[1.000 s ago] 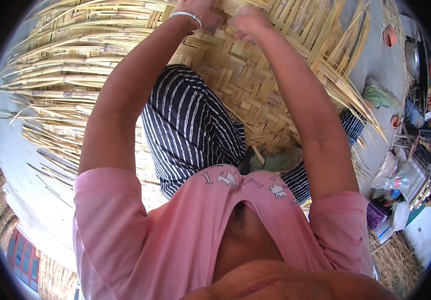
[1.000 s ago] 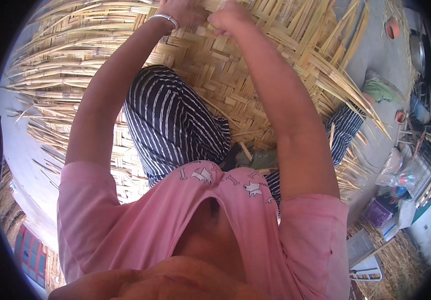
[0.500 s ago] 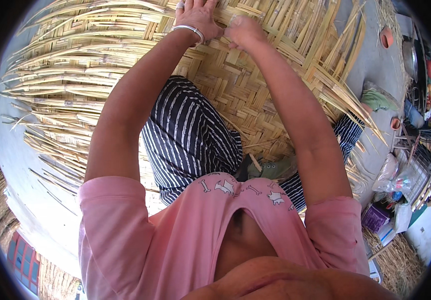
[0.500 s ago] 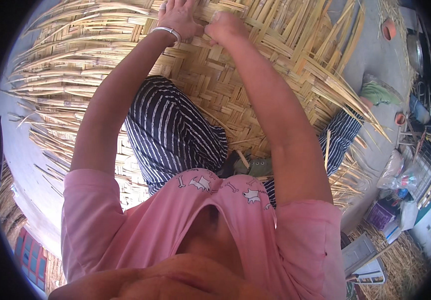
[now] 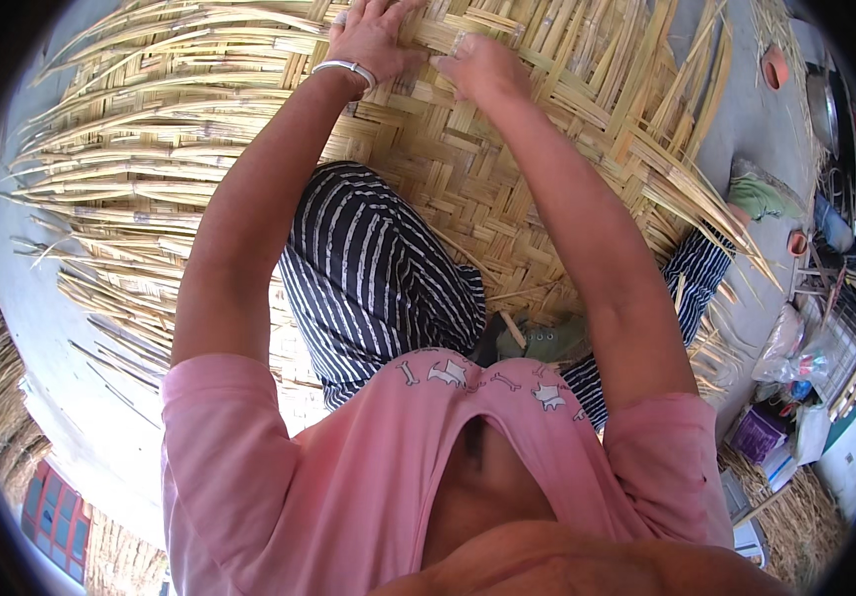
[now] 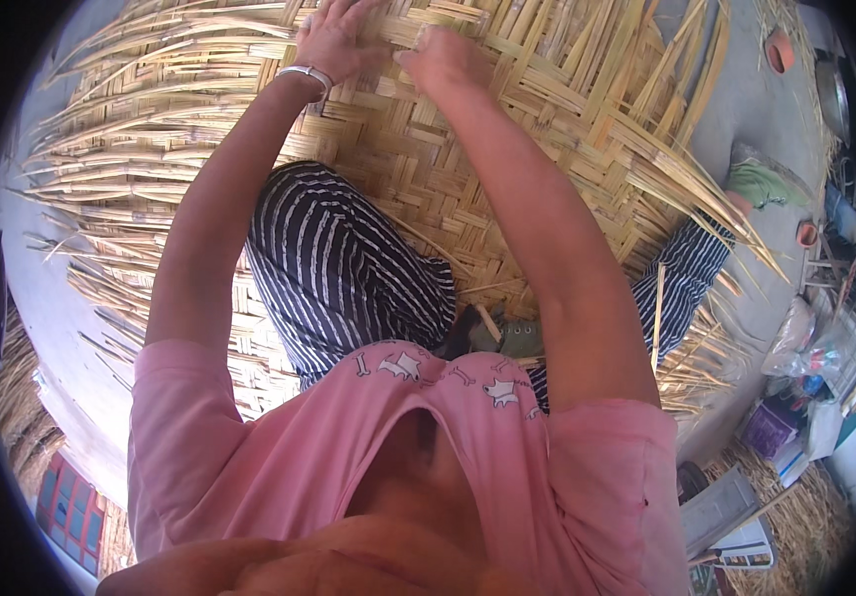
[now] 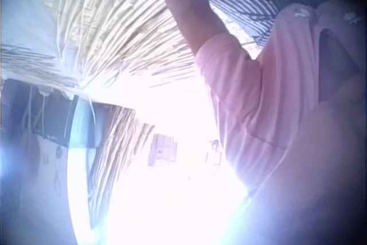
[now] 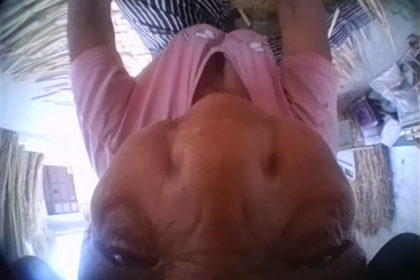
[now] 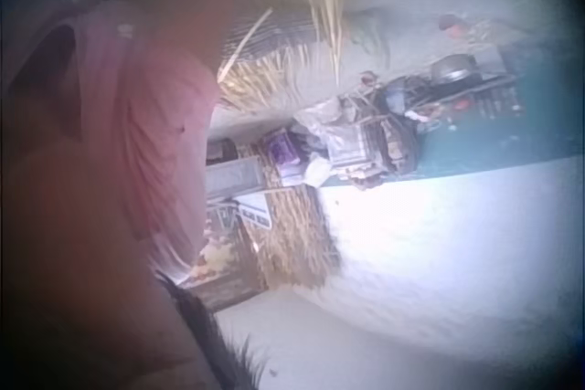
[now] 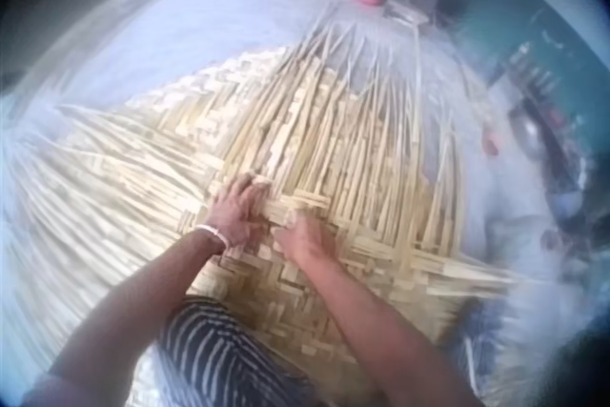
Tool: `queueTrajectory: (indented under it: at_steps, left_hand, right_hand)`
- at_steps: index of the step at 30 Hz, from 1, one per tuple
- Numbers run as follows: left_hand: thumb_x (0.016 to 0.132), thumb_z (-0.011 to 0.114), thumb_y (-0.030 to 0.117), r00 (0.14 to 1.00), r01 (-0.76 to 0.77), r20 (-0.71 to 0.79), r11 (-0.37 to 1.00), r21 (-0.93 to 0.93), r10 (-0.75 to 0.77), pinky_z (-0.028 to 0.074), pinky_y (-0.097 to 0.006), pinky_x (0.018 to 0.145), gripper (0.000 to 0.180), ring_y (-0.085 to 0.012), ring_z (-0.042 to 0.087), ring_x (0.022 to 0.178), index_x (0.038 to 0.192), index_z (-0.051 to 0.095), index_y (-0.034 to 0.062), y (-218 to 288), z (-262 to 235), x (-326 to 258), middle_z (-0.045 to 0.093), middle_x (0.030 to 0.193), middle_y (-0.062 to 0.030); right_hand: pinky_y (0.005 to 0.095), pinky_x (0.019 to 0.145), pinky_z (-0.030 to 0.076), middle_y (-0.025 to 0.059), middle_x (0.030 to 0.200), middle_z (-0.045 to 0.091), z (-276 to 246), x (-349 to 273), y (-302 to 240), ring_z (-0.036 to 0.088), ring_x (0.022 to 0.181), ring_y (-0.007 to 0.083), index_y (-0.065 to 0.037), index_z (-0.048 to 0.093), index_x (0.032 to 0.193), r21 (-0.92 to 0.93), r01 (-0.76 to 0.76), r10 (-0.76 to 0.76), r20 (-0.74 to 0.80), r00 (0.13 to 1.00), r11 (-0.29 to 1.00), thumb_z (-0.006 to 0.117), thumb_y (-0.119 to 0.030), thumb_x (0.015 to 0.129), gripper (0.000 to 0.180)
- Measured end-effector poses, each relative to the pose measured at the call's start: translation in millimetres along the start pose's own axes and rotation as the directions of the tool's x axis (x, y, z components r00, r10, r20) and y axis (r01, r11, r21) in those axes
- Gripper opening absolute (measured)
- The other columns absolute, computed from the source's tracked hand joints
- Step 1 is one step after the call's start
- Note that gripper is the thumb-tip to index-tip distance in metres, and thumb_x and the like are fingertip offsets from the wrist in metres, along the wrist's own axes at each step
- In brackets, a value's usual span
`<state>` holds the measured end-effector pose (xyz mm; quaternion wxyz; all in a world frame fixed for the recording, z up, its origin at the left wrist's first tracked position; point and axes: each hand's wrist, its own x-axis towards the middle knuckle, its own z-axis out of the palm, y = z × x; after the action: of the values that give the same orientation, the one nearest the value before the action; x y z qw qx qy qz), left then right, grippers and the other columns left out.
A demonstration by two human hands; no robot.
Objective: The person sits cross-legged on the floor and weaves thin dried palm leaves into a large circular mat. They interlace the leaves by hand, pulling them through the existing weave to expand the pattern.
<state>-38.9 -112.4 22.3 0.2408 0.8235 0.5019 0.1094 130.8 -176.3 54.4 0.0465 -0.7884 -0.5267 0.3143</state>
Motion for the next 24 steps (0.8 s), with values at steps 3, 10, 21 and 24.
queueTrajectory:
  at_steps: [3, 10, 21, 24]
  left_hand:
    - [0.068, 0.089, 0.040, 1.000, 0.012, 0.009, 1.000, 0.025, -0.012, 0.028, -0.058, 0.119, 0.095, -0.0407, 0.028, 0.149, 0.151, 0.044, 0.0249, -0.9, -2.0, -0.9, 0.034, 0.161, -0.0138]
    - [0.071, 0.085, 0.047, 0.991, 0.089, -0.098, 0.996, 0.014, -0.087, 0.032, -0.057, 0.115, 0.082, -0.0358, 0.038, 0.143, 0.142, 0.053, 0.0213, 1.5, 0.6, 5.4, 0.043, 0.153, -0.0110]
    - [0.076, 0.076, 0.054, 0.897, 0.441, -0.129, 0.881, 0.175, -0.423, 0.035, -0.056, 0.110, 0.072, -0.0327, 0.046, 0.136, 0.132, 0.061, 0.0115, 69.0, -29.6, 33.1, 0.054, 0.139, -0.0113]
    - [0.077, 0.074, 0.053, 0.868, 0.496, -0.114, 0.852, 0.168, -0.483, 0.035, -0.057, 0.110, 0.072, -0.0338, 0.045, 0.137, 0.134, 0.061, 0.0114, 72.6, -26.7, 41.8, 0.054, 0.141, -0.0122]
  right_hand:
    - [0.0368, 0.071, 0.054, 0.0033, 0.073, 0.072, 1.9, 0.5, 2.6, 0.071, 0.068, 0.0168, -0.011, 0.067, 0.095, 0.014, 0.013, -0.013, -0.022, 1.000, 1.000, 0.073, -0.049, 0.088, 0.039]
    - [0.0369, 0.071, 0.054, 0.0023, 0.075, 0.073, -0.2, -1.7, -1.9, 0.071, 0.068, 0.0172, -0.011, 0.069, 0.100, -0.031, 0.002, -0.002, -0.016, 1.000, 1.000, 0.071, -0.057, 0.087, 0.048]
    - [0.0449, 0.077, 0.055, 0.0101, 0.098, 0.075, 1.9, -9.2, -9.5, 0.072, 0.091, 0.0288, -0.011, 0.068, 0.105, -0.105, 0.006, -0.014, -0.074, 0.997, 0.994, 0.066, -0.060, 0.089, 0.051]
    - [0.0482, 0.077, 0.055, 0.0107, 0.097, 0.074, -1.5, -13.3, -11.8, 0.071, 0.095, 0.0328, -0.012, 0.068, 0.104, -0.091, -0.004, -0.002, -0.059, 0.998, 0.996, 0.066, -0.056, 0.090, 0.045]
